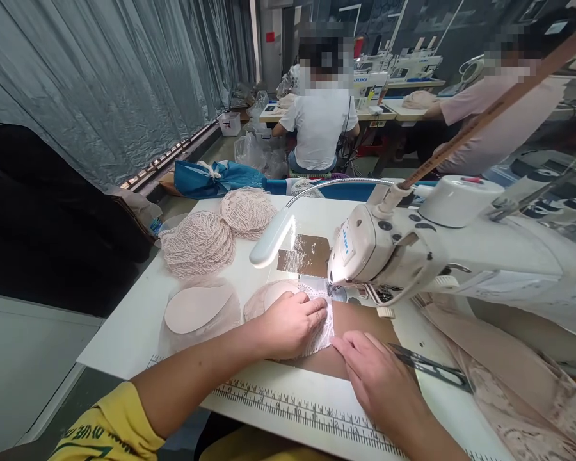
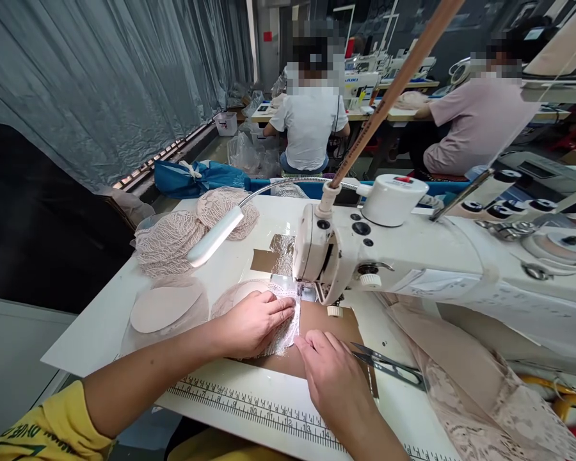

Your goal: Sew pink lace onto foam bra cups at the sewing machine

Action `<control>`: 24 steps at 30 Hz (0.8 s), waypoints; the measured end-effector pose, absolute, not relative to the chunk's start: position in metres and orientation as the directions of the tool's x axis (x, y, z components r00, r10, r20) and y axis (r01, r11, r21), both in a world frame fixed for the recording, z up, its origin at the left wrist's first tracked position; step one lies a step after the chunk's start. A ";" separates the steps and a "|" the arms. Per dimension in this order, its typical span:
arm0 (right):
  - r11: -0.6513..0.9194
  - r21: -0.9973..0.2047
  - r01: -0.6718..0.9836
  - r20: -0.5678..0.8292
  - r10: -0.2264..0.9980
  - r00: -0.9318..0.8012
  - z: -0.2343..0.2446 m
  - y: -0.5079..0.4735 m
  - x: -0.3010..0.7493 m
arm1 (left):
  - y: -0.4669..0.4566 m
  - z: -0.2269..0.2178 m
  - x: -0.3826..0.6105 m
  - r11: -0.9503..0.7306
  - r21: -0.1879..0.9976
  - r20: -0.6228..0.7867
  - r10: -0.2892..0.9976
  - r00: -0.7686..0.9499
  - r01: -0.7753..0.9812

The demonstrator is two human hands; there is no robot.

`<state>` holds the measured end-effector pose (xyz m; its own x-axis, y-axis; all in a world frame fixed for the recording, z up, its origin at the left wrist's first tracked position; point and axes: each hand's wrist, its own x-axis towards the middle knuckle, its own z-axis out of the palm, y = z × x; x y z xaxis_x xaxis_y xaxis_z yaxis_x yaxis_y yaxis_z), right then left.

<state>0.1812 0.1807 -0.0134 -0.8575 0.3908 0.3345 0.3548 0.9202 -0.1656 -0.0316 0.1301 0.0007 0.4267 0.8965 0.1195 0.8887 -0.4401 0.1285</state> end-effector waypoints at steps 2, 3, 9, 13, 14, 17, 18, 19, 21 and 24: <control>0.918 -0.175 0.355 0.320 0.394 -0.862 -0.012 0.183 0.179 | 0.134 0.001 -0.035 -0.456 0.119 0.106 0.889 0.446 0.882; 0.917 -0.181 0.355 0.311 0.396 -0.864 -0.011 0.184 0.178 | 0.136 0.001 -0.036 -0.462 0.115 0.100 0.886 0.452 0.880; 0.885 -0.217 0.413 0.161 0.450 -0.879 -0.006 0.197 0.169 | 0.150 -0.001 -0.043 -0.464 0.075 0.089 0.885 0.458 0.883; 0.891 -0.192 0.411 0.138 0.439 -0.888 -0.005 0.207 0.165 | 0.161 0.000 -0.048 -0.475 0.054 0.086 0.879 0.470 0.878; 0.895 -0.178 0.410 0.157 0.437 -0.886 -0.006 0.209 0.164 | 0.163 0.000 -0.050 -0.479 0.052 0.078 0.877 0.475 0.876; 0.903 -0.128 0.410 0.239 0.430 -0.871 -0.011 0.212 0.163 | 0.165 0.004 -0.052 -0.479 0.060 0.074 0.877 0.474 0.876; 0.906 -0.112 0.408 0.261 0.424 -0.867 -0.013 0.213 0.163 | 0.163 0.005 -0.052 -0.480 0.071 0.084 0.876 0.474 0.874; 0.909 -0.100 0.404 0.282 0.415 -0.865 -0.015 0.213 0.164 | 0.161 0.006 -0.052 -0.487 0.086 0.101 0.872 0.479 0.869; 0.918 -0.087 0.386 0.308 0.394 -0.866 -0.019 0.213 0.165 | 0.156 0.006 -0.051 -0.513 0.122 0.130 0.857 0.498 0.850; 0.923 -0.073 0.377 0.328 0.379 -0.865 -0.021 0.214 0.166 | 0.150 0.003 -0.051 -0.536 0.158 0.145 0.843 0.517 0.829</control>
